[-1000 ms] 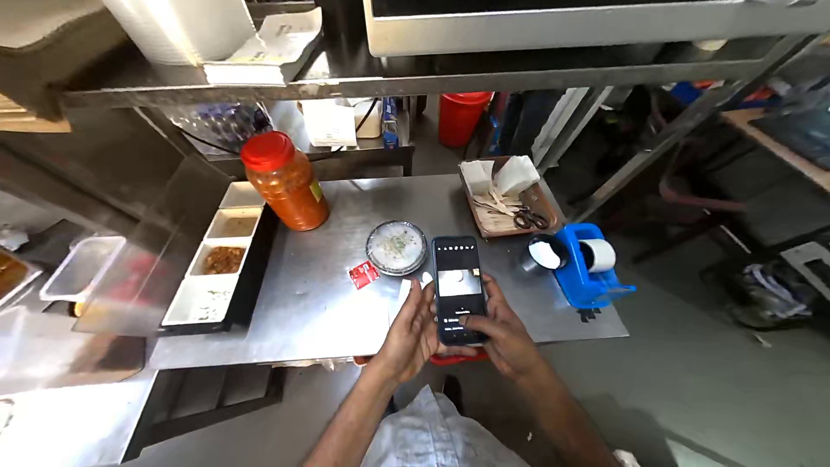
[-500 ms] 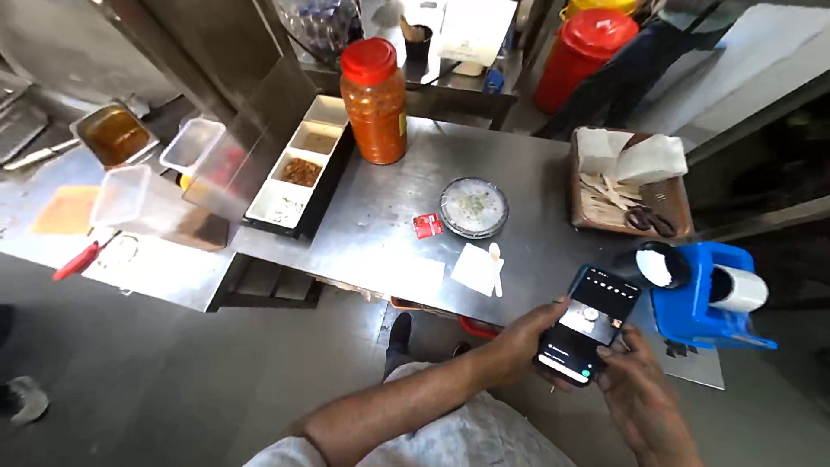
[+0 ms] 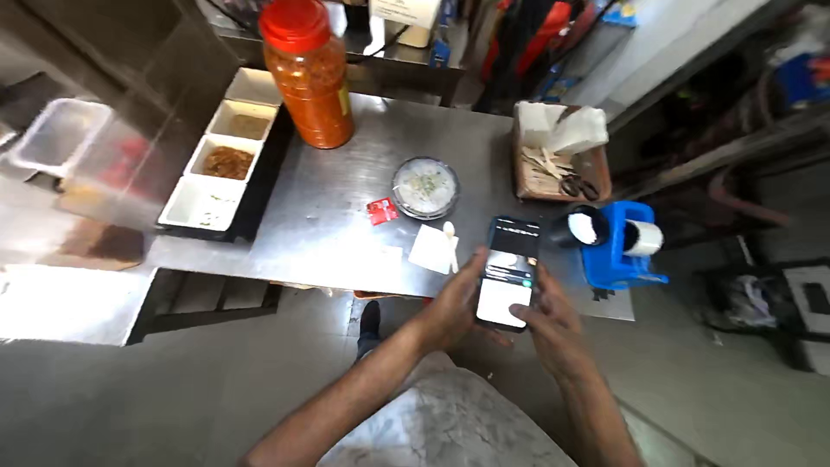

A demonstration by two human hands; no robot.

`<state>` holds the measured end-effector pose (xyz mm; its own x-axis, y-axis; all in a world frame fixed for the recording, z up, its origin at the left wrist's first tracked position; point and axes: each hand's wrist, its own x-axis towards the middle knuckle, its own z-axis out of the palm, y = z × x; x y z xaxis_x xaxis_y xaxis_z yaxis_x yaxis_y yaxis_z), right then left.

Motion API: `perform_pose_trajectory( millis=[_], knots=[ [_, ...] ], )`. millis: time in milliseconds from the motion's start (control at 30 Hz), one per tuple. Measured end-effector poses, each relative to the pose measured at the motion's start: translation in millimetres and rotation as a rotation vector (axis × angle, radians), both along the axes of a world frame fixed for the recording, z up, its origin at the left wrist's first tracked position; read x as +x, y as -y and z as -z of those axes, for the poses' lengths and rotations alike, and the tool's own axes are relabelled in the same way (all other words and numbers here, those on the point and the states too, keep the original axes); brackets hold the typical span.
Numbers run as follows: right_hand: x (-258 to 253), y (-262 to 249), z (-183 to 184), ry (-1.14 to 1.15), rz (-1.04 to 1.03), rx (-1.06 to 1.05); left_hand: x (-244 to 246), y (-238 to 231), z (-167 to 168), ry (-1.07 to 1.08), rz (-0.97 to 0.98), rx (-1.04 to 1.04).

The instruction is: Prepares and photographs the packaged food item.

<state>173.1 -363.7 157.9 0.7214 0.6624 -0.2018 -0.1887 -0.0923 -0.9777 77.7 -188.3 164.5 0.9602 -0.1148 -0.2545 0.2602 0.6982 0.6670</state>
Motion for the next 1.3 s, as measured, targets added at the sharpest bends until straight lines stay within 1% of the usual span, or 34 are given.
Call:
perform_pose_trajectory(
  millis=[133,300,400,567,633,767,833,933,1133,1300],
  knots=[
    [-6,-9,-7,-0.065,-0.024,0.048,-2,-4,1,0.016,-0.055,-0.052],
    [-11,-13,-8,-0.041,-0.030,0.070,-2,-2,-2,0.002,-0.088,-0.076],
    [-14,-14,-6,-0.009,0.034,0.008,0,0,-5,-0.013,-0.097,-0.044],
    [-18,-17,-1,0.108,0.110,-0.094,1,5,-7,-0.039,-0.101,-0.004],
    [-17,-14,-5,0.071,0.106,-0.059,2,4,-5,-0.031,-0.088,-0.030],
    [-10,-4,-8,-0.033,0.071,0.092,2,-1,-1,0.016,-0.032,-0.127],
    [-7,0,-7,-0.049,0.068,0.120,1,-1,-1,0.017,-0.022,-0.145],
    [-4,2,-6,-0.043,0.072,0.113,1,0,-2,0.014,-0.015,-0.138],
    [-4,2,-7,-0.049,0.143,0.079,1,3,-4,0.006,-0.016,-0.118],
    [-4,1,-7,-0.025,0.150,0.054,2,4,-2,0.017,-0.016,-0.107]
  ],
)
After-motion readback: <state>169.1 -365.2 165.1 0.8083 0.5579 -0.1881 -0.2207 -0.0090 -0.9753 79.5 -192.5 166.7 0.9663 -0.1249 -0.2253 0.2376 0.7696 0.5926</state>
